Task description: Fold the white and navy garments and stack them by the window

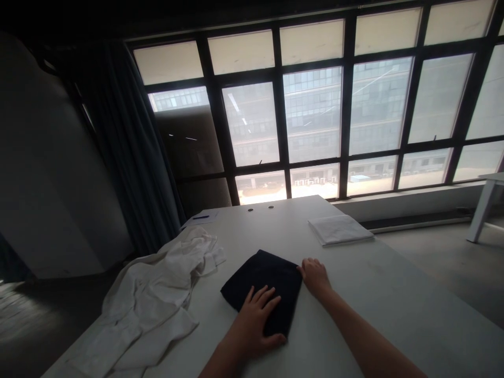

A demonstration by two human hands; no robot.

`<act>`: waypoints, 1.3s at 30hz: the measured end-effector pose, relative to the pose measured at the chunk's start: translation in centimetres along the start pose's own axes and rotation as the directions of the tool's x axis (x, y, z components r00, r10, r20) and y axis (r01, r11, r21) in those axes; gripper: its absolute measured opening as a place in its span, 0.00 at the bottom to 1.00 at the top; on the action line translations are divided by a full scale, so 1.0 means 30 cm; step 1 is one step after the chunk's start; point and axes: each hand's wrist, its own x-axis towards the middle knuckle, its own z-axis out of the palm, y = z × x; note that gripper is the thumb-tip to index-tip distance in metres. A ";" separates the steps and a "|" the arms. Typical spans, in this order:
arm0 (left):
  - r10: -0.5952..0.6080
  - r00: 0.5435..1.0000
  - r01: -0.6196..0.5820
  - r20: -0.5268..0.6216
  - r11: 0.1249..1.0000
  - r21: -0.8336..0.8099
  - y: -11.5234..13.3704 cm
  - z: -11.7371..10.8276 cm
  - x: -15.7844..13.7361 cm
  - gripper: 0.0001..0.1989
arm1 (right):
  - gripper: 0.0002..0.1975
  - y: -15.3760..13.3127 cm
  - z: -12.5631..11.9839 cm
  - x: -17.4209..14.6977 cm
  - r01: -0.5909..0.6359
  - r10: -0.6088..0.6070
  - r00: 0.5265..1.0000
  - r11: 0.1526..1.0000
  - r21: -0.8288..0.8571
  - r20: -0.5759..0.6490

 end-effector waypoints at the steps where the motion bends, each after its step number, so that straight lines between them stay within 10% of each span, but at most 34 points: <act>1: 0.054 0.999 -0.054 0.002 0.998 -0.016 0.022 0.002 0.003 0.44 | 0.11 0.020 -0.005 0.008 -0.038 0.038 0.999 0.999 -0.002 -0.025; 6: 0.188 0.976 -0.188 -0.112 0.982 0.011 0.088 0.052 0.042 0.21 | 0.13 0.066 -0.027 0.025 -0.130 0.134 0.981 0.991 0.034 -0.141; 11: 0.302 0.924 -0.291 -0.235 0.953 0.080 0.080 0.106 0.064 0.06 | 0.12 0.018 -0.025 0.006 0.043 -0.026 0.986 0.994 0.098 -0.163; 25: 0.371 0.903 -0.327 -0.215 0.920 0.213 0.070 0.081 0.061 0.05 | 0.17 -0.147 -0.049 -0.074 0.145 -0.134 0.987 0.981 0.127 -0.089; 31: 0.258 0.936 -0.251 -0.238 0.966 0.058 0.068 0.054 0.053 0.06 | 0.33 -0.178 0.025 -0.117 0.165 -0.177 0.952 0.984 0.067 0.252; 39: -0.195 0.967 0.211 -0.161 0.974 0.085 -0.113 0.049 0.027 0.32 | 0.34 -0.165 0.004 -0.112 0.191 -0.200 0.938 0.980 0.062 0.283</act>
